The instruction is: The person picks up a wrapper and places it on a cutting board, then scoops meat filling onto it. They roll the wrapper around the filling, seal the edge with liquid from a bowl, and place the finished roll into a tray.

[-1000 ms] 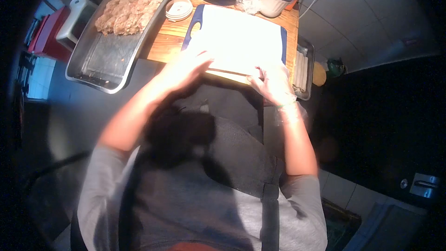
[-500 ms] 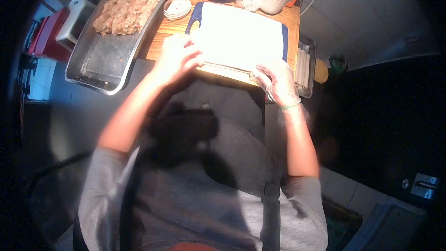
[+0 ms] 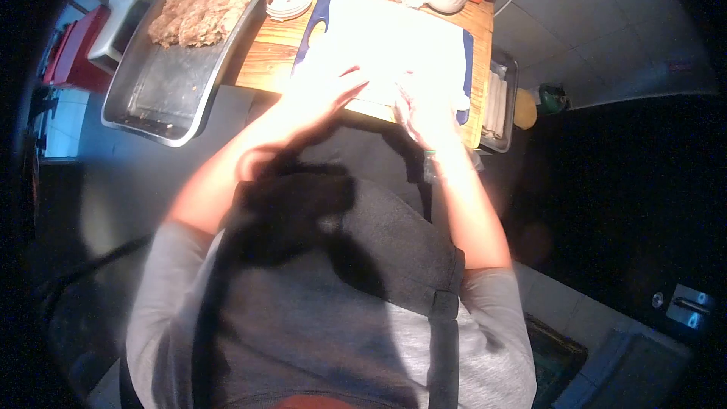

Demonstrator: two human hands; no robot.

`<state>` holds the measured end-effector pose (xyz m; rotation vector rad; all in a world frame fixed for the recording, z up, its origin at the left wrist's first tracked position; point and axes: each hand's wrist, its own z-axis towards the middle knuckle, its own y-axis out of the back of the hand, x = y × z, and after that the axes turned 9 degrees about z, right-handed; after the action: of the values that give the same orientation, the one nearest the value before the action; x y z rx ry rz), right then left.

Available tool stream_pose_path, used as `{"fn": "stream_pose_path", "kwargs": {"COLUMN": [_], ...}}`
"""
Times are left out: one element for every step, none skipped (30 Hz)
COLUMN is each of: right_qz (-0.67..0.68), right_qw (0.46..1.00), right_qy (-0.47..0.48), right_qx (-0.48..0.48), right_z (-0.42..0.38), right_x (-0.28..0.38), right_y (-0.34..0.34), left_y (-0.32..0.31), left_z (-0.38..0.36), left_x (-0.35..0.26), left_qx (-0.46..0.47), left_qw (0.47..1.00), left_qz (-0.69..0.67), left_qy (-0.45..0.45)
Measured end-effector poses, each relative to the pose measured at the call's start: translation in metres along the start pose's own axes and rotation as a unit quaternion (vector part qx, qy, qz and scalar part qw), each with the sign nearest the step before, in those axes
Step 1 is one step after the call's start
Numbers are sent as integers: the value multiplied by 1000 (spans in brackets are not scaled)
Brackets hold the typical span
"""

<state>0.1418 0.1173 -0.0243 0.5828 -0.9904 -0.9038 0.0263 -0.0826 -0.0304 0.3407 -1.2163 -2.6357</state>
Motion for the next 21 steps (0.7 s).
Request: {"fn": "stream_pose_path", "kwargs": {"right_qz": [-17,10,38,68,-22,-19,-16,-14,-18,-23,-29,-15,-1,15,1,-13,-27,-6,16,37,9], "right_qw": [999,999,999,997,999,1000,1000,999,1000,1000,999,999,999,998,999,1000,999,1000,999,998,1000], "right_qy": [25,22,17,11,15,-5,-24,-41,-17,6,30,32,33,32,19,6,-6,-19,-33,-46,-25], "right_qx": [-31,-31,-31,-32,-24,-15,-6,2,-10,-20,-30,-36,-42,-49,-38,-28,-18,-13,-8,-1,-12], "right_z": [2,3,3,2,0,-1,1,2,2,1,3,5,5,5,4,3,3,7,10,13,14], "right_x": [3,5,6,7,5,1,-3,-8,-13,-17,-16,-14,-11,-9,-13,-22,-28,-29,-30,-28,-26], "right_y": [-2,-4,-7,-9,-7,-8,-10,-12,-12,-13,-11,-10,-10,-10,-12,-14,-15,-13,-12,-10,-9], "left_y": [-2,-1,2,3,-1,-5,-8,-7,-5,-3,-1,1,1,-3,-12,-20,-28,-33,-39,-35,-31], "left_z": [-1,2,5,8,7,6,5,8,10,11,13,15,17,17,16,14,11,10,9,15,24], "left_x": [2,4,8,10,10,10,10,7,0,-4,-3,-2,-1,2,6,8,7,5,4,5,8], "left_qx": [2,7,14,23,15,6,-3,-9,-17,-25,-12,0,14,11,10,8,9,9,9,27,43], "left_qw": [1000,1000,999,997,998,998,999,998,998,998,995,992,987,990,993,995,993,990,987,976,963], "left_qz": [13,-14,-41,-68,-59,-48,-37,-32,-27,-24,-42,-61,-81,-70,-59,-48,-66,-83,-99,-151,-203], "left_qy": [5,14,22,30,31,33,36,44,51,59,86,114,141,123,105,87,101,115,129,151,174]}}
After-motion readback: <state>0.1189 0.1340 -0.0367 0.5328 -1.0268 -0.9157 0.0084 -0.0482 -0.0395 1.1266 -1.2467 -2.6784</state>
